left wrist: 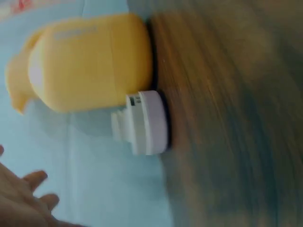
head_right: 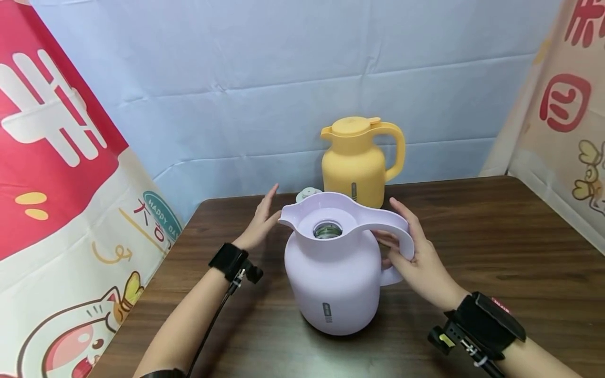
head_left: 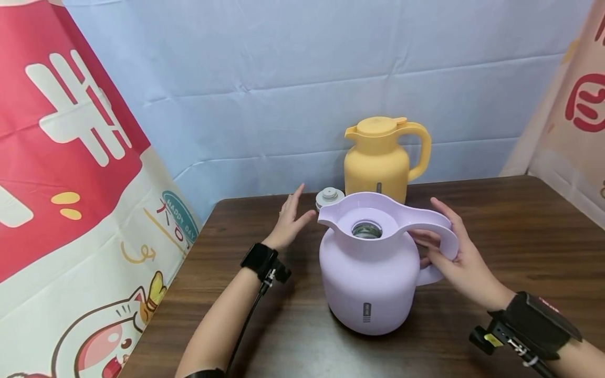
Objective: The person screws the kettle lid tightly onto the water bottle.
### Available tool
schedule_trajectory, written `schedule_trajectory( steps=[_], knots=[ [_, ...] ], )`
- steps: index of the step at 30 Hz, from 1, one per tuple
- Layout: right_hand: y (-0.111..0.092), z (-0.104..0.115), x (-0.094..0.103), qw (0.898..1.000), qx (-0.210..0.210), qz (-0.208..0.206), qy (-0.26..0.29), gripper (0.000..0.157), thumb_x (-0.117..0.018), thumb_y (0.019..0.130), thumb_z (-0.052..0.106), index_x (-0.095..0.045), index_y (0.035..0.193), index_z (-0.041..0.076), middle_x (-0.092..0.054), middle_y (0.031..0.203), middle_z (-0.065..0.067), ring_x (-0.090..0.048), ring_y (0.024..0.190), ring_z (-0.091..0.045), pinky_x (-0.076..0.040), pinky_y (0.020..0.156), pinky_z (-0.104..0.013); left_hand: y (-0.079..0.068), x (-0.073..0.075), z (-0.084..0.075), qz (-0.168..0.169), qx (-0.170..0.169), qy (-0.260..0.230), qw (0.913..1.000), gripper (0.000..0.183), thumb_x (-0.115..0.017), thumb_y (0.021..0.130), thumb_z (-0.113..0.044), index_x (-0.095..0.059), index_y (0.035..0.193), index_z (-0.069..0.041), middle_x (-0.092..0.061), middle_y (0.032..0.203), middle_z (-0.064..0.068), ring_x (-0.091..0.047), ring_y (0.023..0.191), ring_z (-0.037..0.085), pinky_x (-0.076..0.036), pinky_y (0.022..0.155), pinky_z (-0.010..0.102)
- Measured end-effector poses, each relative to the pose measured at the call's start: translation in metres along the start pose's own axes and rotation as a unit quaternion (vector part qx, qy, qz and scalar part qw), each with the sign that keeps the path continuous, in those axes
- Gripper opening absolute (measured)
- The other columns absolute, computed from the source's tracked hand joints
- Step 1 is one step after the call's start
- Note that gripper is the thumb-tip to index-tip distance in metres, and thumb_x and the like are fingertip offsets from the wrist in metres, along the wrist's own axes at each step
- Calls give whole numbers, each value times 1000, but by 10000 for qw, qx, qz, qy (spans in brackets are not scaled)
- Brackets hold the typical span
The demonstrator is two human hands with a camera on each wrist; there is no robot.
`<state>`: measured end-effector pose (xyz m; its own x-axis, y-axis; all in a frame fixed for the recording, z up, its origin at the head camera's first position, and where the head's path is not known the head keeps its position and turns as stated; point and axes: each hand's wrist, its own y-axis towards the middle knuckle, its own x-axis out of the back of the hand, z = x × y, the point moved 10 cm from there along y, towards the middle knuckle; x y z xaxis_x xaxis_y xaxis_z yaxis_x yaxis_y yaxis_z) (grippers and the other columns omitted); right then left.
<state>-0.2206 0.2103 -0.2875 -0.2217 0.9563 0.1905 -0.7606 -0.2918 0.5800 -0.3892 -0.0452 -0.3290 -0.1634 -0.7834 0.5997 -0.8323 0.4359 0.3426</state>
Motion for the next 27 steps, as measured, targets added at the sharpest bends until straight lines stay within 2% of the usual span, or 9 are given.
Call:
schedule_trajectory(
  steps=[3, 6, 11, 15, 19, 22, 25, 27],
  knots=[
    [0, -1, 0, 9999, -94, -21, -130, 83, -35, 88, -24, -4, 153, 15, -55, 128, 6, -52, 119, -4, -53, 70, -24, 17, 0, 21, -228, 646, 147, 9975, 97, -40, 79, -81, -8, 154, -28, -9, 158, 5, 3, 143, 30, 0, 106, 64],
    [-1, -2, 1, 9996, -198, -45, -199, 83, -36, 89, -23, -4, 153, 17, -54, 128, 7, -51, 119, -4, -53, 70, -25, 34, -5, 34, -300, 1037, 377, 9934, 92, -45, 84, -73, -9, 154, -26, -11, 158, 8, 3, 143, 33, -2, 104, 68],
    [-4, -2, 3, 9997, -176, -97, -105, 84, -36, 88, -24, -4, 153, 17, -57, 126, 7, -52, 118, -3, -53, 69, -24, 65, -25, 61, -201, 1560, 629, 9855, 91, -50, 84, -69, -9, 154, -28, -12, 157, 9, 2, 143, 35, -3, 104, 68],
    [-5, -1, 3, 9999, -117, -105, 1, 84, -35, 87, -25, -4, 153, 17, -58, 126, 6, -53, 117, -4, -53, 69, -23, 83, -40, 80, -183, 1830, 791, 9798, 96, -56, 80, -69, -11, 154, -29, -16, 157, 7, 0, 142, 37, -3, 103, 69],
    [-6, -2, 2, 9998, -152, -96, -69, 84, -35, 88, -25, -3, 153, 17, -57, 126, 7, -52, 118, -4, -53, 69, -24, 94, -56, 89, 7, 1881, 832, 9786, 92, -62, 82, -60, -14, 154, -27, -21, 156, 5, -6, 142, 39, -6, 103, 69],
    [-6, -2, 1, 9996, -185, -106, -194, 84, -35, 88, -24, -3, 153, 17, -56, 127, 8, -52, 118, -3, -53, 69, -25, 102, -69, 90, 261, 1641, 878, 9822, 86, -62, 88, -49, -16, 154, -20, -25, 154, 8, -15, 140, 40, -15, 105, 64],
    [-4, -2, 0, 9995, -177, -103, -252, 84, -36, 88, -24, -3, 153, 16, -56, 126, 8, -52, 118, -3, -53, 69, -25, 107, -77, 93, 468, 1426, 1199, 9814, 82, -64, 89, -40, -19, 153, -16, -29, 151, 13, -27, 134, 42, -26, 103, 61],
    [-3, -1, 0, 9994, -159, -116, -273, 84, -36, 88, -24, -3, 153, 17, -56, 126, 7, -52, 118, -3, -53, 69, -25, 110, -78, 98, 486, 1351, 1538, 9776, 80, -66, 87, -37, -25, 152, -16, -34, 148, 15, -34, 129, 42, -33, 98, 59]
  ],
)
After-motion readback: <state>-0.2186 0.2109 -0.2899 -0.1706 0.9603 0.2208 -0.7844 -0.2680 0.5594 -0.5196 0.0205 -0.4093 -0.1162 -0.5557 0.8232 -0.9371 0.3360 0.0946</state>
